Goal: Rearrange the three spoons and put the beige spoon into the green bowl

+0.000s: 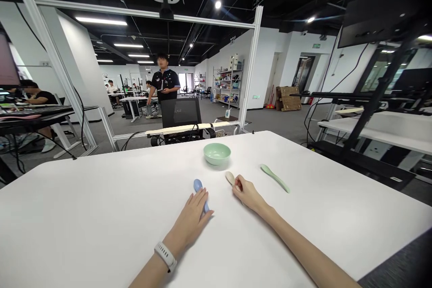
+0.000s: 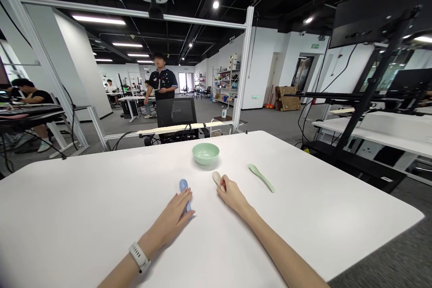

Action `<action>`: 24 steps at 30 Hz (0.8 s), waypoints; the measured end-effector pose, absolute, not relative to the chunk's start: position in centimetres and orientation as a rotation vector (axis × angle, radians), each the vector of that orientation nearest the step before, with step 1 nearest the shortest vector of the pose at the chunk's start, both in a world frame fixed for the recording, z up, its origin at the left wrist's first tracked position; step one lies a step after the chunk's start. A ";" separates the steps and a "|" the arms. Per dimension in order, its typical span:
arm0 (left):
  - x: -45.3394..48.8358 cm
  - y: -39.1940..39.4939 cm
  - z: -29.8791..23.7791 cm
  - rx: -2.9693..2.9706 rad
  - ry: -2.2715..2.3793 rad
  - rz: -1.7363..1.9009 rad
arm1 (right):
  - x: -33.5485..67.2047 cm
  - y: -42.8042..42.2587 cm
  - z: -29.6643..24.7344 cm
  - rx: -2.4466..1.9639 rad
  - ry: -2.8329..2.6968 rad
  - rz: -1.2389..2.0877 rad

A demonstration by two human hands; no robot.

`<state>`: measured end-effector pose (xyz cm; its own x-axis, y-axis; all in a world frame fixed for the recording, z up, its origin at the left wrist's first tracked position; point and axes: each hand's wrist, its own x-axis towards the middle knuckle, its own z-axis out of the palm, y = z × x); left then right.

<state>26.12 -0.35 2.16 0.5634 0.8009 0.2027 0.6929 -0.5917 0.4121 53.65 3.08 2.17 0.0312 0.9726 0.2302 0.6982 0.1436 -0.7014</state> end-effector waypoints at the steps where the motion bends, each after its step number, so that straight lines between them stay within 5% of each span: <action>1: 26.1 -0.4 2.2 2.506 1.242 0.524 | 53.7 3.1 2.1 -1.620 -1.728 0.501; 24: 26.3 -0.9 3.0 2.446 1.255 0.460 | 54.0 3.4 1.6 -1.608 -1.729 0.525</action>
